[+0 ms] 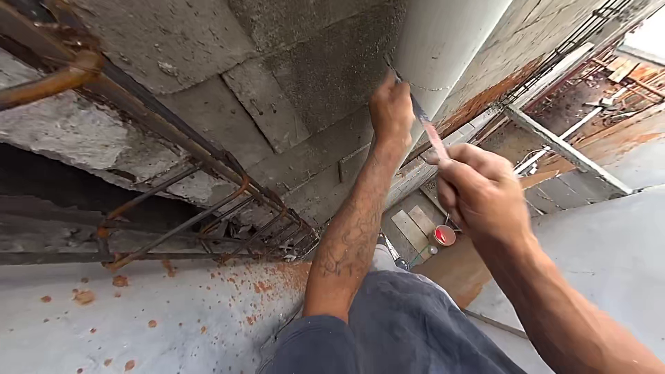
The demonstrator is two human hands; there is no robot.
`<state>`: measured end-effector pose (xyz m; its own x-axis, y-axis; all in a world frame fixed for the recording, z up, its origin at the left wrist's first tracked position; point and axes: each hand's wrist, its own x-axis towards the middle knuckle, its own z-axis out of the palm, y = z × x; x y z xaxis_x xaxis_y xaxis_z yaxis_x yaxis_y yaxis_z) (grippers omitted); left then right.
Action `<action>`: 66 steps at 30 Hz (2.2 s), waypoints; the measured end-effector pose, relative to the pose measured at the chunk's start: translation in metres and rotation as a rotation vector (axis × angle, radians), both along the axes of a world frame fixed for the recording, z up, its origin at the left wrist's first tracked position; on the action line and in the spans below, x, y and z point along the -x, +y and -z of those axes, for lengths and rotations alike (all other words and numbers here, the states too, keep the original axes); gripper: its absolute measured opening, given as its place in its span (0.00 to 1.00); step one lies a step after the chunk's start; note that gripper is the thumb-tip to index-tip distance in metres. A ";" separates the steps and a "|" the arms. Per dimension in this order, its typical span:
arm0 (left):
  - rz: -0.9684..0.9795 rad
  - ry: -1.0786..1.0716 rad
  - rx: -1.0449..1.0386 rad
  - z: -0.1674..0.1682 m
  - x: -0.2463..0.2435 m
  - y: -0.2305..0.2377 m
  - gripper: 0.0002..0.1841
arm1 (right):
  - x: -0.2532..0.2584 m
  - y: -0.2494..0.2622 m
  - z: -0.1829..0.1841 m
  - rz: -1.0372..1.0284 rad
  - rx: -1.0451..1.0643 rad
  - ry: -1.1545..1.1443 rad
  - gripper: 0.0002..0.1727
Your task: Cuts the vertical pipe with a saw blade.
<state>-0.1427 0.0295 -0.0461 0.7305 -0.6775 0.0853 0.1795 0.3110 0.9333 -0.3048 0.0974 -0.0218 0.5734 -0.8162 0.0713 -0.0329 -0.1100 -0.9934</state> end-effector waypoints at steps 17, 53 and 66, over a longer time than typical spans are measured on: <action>-0.019 -0.011 -0.007 0.003 0.027 0.018 0.28 | 0.036 0.006 0.009 -0.059 -0.114 -0.087 0.14; 0.116 0.005 -0.095 -0.012 -0.025 -0.007 0.23 | -0.024 -0.003 -0.006 0.031 -0.055 -0.067 0.11; 0.168 0.054 -0.009 -0.008 -0.024 -0.002 0.23 | -0.029 0.022 -0.010 0.060 -0.055 -0.040 0.12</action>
<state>-0.1191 0.0275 -0.0386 0.6104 -0.7909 0.0424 0.2783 0.2643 0.9234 -0.2756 0.1196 -0.0114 0.5210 -0.8522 0.0478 0.0023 -0.0546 -0.9985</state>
